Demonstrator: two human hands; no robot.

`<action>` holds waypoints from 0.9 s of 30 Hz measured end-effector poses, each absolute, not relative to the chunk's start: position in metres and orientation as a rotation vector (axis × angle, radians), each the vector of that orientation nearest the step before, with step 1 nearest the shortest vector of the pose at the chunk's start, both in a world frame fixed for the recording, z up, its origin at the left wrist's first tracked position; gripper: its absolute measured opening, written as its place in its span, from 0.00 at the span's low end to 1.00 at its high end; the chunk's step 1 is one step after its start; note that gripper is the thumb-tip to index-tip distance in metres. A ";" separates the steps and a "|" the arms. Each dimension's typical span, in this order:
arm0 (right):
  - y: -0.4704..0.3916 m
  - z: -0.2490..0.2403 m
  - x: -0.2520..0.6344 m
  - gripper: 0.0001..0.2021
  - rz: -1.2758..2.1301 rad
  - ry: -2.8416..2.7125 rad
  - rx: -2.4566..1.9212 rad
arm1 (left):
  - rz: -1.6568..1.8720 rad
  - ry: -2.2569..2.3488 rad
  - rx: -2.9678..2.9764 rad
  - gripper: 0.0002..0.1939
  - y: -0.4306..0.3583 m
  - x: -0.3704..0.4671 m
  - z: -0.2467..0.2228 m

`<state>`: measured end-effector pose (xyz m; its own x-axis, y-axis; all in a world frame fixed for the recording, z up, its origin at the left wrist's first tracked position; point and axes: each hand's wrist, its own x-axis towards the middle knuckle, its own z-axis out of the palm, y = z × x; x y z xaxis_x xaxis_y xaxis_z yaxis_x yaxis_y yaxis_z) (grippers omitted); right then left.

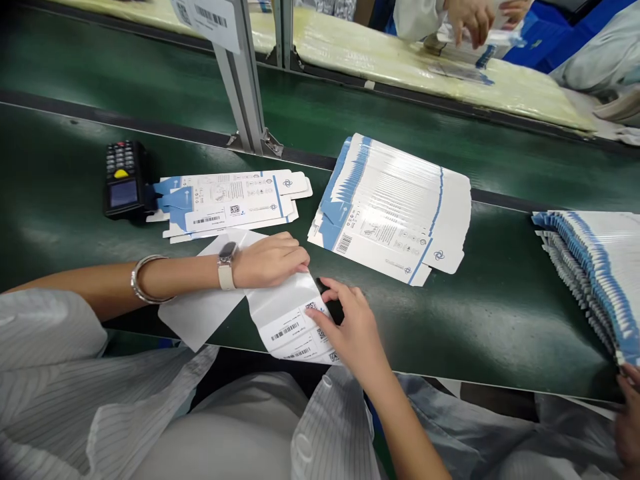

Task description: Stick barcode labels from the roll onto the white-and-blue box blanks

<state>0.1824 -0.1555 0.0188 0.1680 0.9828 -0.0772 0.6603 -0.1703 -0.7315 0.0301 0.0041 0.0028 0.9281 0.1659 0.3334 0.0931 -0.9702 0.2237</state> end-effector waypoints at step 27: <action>-0.175 0.041 0.177 0.20 0.143 -1.581 -1.478 | 0.136 0.145 2.435 0.26 0.001 0.025 0.028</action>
